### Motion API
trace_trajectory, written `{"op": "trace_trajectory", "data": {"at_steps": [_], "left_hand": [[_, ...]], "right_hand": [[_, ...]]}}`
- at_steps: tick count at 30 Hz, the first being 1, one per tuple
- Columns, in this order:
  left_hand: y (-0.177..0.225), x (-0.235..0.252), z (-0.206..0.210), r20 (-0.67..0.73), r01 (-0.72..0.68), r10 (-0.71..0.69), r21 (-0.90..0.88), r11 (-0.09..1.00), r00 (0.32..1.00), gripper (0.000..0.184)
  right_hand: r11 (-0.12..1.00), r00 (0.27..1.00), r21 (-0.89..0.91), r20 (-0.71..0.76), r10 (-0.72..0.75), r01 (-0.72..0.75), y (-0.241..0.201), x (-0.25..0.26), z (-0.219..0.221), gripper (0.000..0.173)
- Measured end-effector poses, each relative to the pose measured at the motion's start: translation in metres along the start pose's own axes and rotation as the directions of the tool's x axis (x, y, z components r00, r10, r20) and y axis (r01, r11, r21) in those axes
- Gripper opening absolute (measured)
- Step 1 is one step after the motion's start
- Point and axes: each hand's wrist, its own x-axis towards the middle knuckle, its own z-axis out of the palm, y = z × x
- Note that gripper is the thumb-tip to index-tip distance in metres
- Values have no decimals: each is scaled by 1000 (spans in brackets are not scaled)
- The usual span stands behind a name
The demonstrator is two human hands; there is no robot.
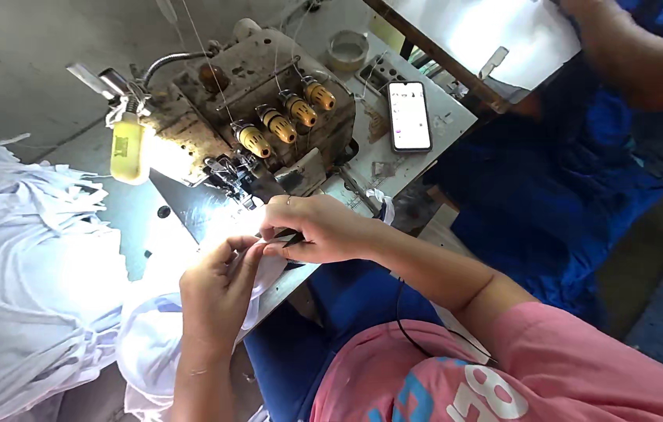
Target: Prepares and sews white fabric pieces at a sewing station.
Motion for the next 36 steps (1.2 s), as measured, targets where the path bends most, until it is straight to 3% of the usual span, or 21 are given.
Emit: {"op": "trace_trajectory", "data": {"at_steps": [7,10,18,30,36], "left_hand": [[1,-1,0,-4,-4,4,-18,1000,1000,29],[1,-2,-1,6,-3,3,-55,998,1000,27],[3,1,-1,17,8,-6,-112,994,1000,22],[13,2,-8,44,133,-127,-184,974,991,13],[14,0,-7,27,188,-186,-216,958,982,8]], "right_hand": [[997,996,25,51,69,-70,1,-3,-2,14],[988,996,135,71,63,-72,3,-4,-3,15],[946,992,320,-97,85,-50,8,-3,7,9],[824,961,530,-58,272,-201,16,4,7,4],[789,949,584,-95,300,-190,16,5,14,9]]}}
